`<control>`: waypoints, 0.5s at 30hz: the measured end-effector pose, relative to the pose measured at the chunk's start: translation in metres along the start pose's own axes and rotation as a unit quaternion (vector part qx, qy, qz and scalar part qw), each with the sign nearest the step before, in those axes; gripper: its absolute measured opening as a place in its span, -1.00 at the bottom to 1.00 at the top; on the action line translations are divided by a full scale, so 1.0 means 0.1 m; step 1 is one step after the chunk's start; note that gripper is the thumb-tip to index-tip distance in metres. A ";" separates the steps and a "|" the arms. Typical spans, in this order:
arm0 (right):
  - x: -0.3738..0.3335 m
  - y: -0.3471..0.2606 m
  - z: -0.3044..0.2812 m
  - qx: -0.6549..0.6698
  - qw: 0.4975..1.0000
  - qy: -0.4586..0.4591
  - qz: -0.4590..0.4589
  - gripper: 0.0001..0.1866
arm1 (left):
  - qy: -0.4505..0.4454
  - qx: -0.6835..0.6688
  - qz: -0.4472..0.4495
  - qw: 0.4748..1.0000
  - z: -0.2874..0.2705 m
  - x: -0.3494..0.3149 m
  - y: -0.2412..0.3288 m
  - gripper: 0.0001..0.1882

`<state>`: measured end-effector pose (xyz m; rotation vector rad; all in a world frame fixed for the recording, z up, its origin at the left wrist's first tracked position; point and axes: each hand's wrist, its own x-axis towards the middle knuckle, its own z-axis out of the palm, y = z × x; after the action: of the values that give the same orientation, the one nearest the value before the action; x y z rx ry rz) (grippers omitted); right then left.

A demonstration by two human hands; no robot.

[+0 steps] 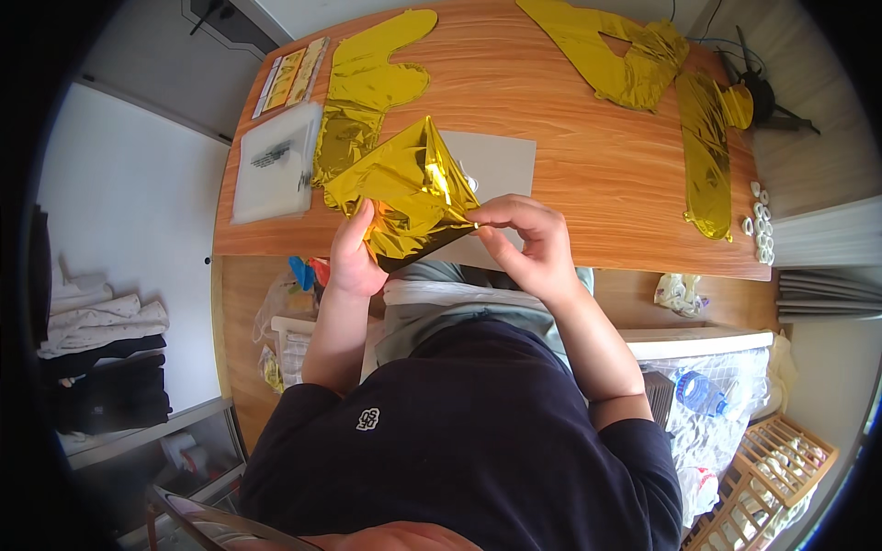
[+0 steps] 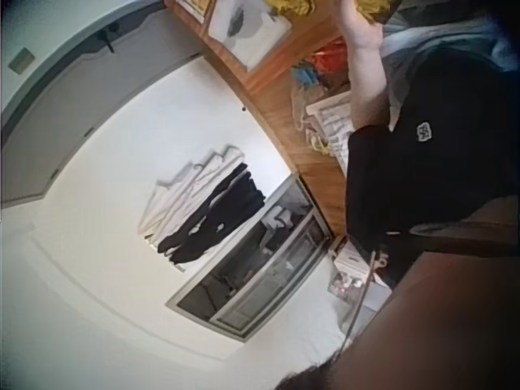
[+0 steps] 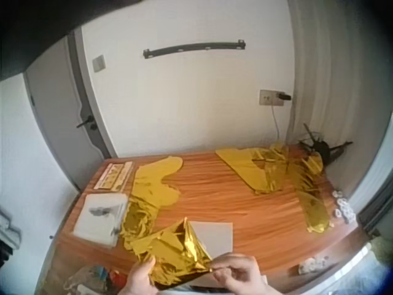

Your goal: Folding gold foil star-shaped decorations on a wooden table.

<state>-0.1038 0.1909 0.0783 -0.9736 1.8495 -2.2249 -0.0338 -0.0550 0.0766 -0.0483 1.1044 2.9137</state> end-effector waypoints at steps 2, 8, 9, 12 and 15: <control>-0.01 0.04 0.05 0.010 0.999 0.024 0.034 -0.85 | -0.004 0.020 0.020 1.000 0.02 -0.03 0.00 -0.50; 0.03 0.04 -0.02 0.154 0.978 0.043 0.135 -0.74 | -0.034 0.060 0.057 0.996 -0.04 -0.05 0.02 -0.52; 0.03 0.06 -0.04 0.169 0.974 0.028 0.149 -0.70 | -0.043 0.055 0.051 0.996 -0.04 -0.05 0.03 -0.52; 0.04 0.10 -0.07 0.209 0.963 0.017 0.171 -0.72 | -0.039 0.058 0.072 0.995 -0.03 -0.06 0.00 -0.54; 0.10 0.17 -0.07 0.138 0.975 0.024 0.175 -0.67 | 0.000 0.111 0.112 0.987 -0.07 -0.10 -0.06 -0.57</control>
<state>-0.1207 0.1876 0.0664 -0.5062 1.5256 -2.2174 -0.0236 -0.0558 0.0679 0.0845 1.5207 2.9527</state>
